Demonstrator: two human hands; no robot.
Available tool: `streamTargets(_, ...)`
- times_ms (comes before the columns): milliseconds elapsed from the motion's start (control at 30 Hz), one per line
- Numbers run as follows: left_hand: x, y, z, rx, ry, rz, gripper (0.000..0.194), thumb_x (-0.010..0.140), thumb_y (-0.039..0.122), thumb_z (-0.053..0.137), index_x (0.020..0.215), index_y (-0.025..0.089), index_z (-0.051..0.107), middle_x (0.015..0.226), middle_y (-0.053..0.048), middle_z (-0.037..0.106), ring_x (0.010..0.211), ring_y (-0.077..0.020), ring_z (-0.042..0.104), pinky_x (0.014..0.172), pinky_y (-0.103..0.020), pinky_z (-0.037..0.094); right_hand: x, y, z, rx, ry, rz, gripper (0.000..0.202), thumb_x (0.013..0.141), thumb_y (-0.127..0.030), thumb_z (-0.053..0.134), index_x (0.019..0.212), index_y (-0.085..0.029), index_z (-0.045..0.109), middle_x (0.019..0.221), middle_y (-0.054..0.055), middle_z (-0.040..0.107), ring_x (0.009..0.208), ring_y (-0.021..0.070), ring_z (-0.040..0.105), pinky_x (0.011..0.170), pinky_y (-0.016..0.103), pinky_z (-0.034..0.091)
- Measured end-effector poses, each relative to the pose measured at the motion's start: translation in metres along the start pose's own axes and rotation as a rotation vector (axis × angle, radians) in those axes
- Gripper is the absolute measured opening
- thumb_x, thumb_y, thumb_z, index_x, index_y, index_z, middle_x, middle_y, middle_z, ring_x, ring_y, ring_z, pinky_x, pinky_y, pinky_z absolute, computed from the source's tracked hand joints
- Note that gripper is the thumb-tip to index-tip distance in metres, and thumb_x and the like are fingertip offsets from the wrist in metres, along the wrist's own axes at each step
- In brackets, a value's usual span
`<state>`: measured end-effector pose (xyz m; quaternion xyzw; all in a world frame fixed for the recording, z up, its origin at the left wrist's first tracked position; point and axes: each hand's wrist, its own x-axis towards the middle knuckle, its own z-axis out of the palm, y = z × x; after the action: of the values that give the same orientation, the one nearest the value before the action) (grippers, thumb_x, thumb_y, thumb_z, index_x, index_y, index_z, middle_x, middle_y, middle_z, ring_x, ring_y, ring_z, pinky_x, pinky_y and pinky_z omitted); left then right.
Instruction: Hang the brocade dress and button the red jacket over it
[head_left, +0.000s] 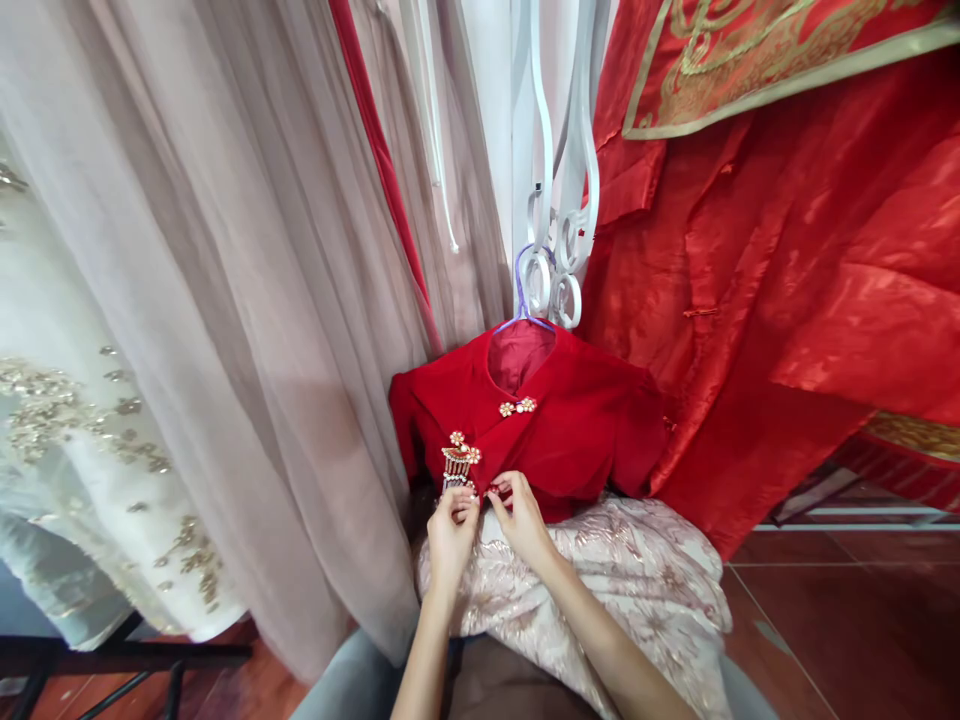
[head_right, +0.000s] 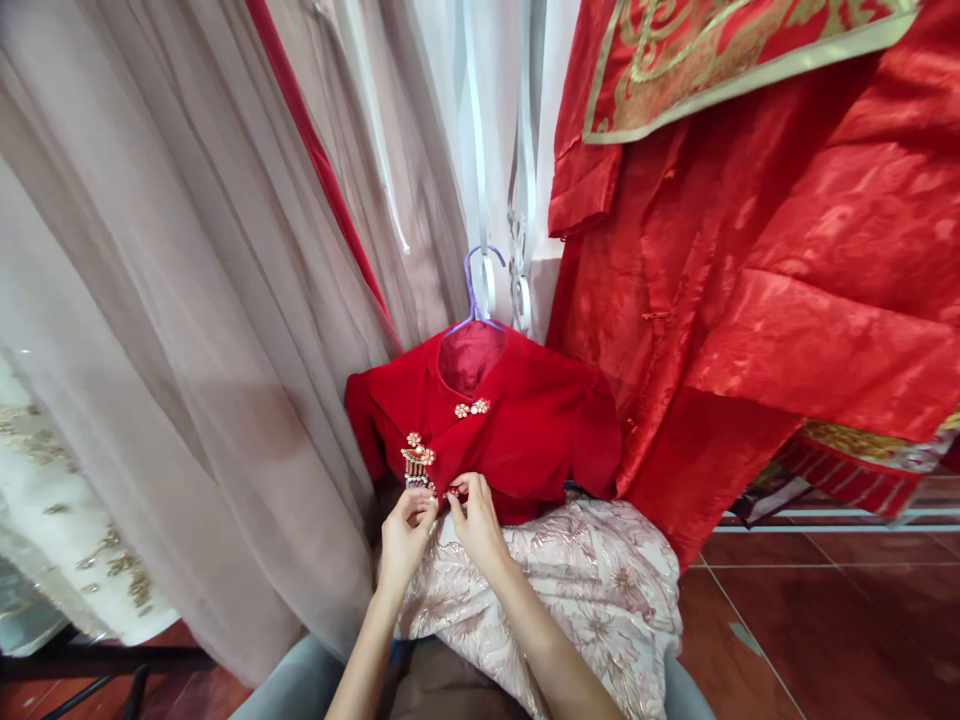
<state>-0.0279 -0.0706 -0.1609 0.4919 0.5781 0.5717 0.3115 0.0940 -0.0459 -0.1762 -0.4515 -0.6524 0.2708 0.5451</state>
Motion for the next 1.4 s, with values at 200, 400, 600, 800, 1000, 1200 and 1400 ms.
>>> streamTargets(200,-0.001,-0.001,0.005,-0.12,0.024,-0.106,0.025,0.062,0.027,0.069,0.083,0.014,0.065,0.077,-0.005,0.069,0.069,-0.0156,0.066,0.068,-0.026,0.053,-0.001,-0.008,-0.021,0.021,-0.117,0.077,0.008,0.085,-0.022,0.054,0.088,-0.019,0.06,0.085,0.005,0.061,0.078,0.017,0.063,0.073,0.031,0.054)
streamTargets(400,-0.001,0.004,0.004,-0.226,-0.031,-0.168,0.027,0.058,0.017,0.067,0.084,0.012,0.066,0.076,-0.006,0.071,0.072,-0.0174,0.068,0.07,-0.028,0.054,0.0,-0.025,-0.044,0.006,-0.377,0.014,0.019,0.088,-0.022,0.055,0.098,-0.025,0.07,0.087,0.003,0.06,0.079,0.0153,0.062,0.076,0.028,0.051)
streamTargets(600,-0.001,0.01,0.003,-0.269,-0.031,-0.197,0.027,0.056,0.019,0.072,0.081,0.011,0.068,0.078,-0.009,0.072,0.073,-0.0178,0.068,0.075,-0.031,0.055,0.008,-0.023,-0.033,-0.103,-0.342,-0.002,0.036,0.088,-0.017,0.052,0.121,-0.029,0.063,0.097,0.005,0.06,0.093,0.0189,0.062,0.088,0.034,0.049)
streamTargets(800,-0.002,0.009,0.002,-0.293,-0.06,-0.231,0.03,0.056,0.02,0.073,0.084,0.01,0.069,0.082,-0.011,0.073,0.073,-0.0175,0.069,0.076,-0.03,0.056,0.01,-0.02,-0.031,-0.108,-0.333,-0.01,0.037,0.089,-0.018,0.051,0.124,-0.027,0.06,0.103,0.007,0.063,0.099,0.0204,0.061,0.092,0.037,0.048)
streamTargets(1000,-0.003,0.011,-0.001,-0.255,-0.056,-0.207,0.028,0.058,0.022,0.073,0.083,0.01,0.072,0.084,-0.012,0.074,0.076,-0.0197,0.07,0.077,-0.032,0.056,0.012,-0.019,-0.026,-0.142,-0.307,-0.012,0.035,0.089,-0.018,0.049,0.121,-0.026,0.062,0.105,0.008,0.063,0.102,0.0209,0.06,0.093,0.037,0.048)
streamTargets(1200,0.002,0.008,-0.006,-0.266,-0.115,-0.209,0.03,0.06,0.027,0.072,0.085,0.01,0.073,0.086,-0.013,0.075,0.078,-0.0218,0.071,0.08,-0.035,0.055,0.01,-0.014,-0.019,-0.144,-0.267,-0.014,0.036,0.089,-0.018,0.047,0.121,-0.027,0.062,0.105,0.007,0.063,0.1,0.0205,0.062,0.092,0.036,0.048)
streamTargets(1400,0.004,0.004,-0.005,-0.15,-0.141,-0.113,0.022,0.064,0.029,0.07,0.079,0.013,0.07,0.078,-0.008,0.073,0.073,-0.0186,0.068,0.072,-0.03,0.054,0.009,-0.017,-0.019,-0.132,-0.22,-0.018,0.034,0.088,-0.018,0.048,0.117,-0.027,0.064,0.104,0.007,0.063,0.098,0.0208,0.063,0.091,0.037,0.05)
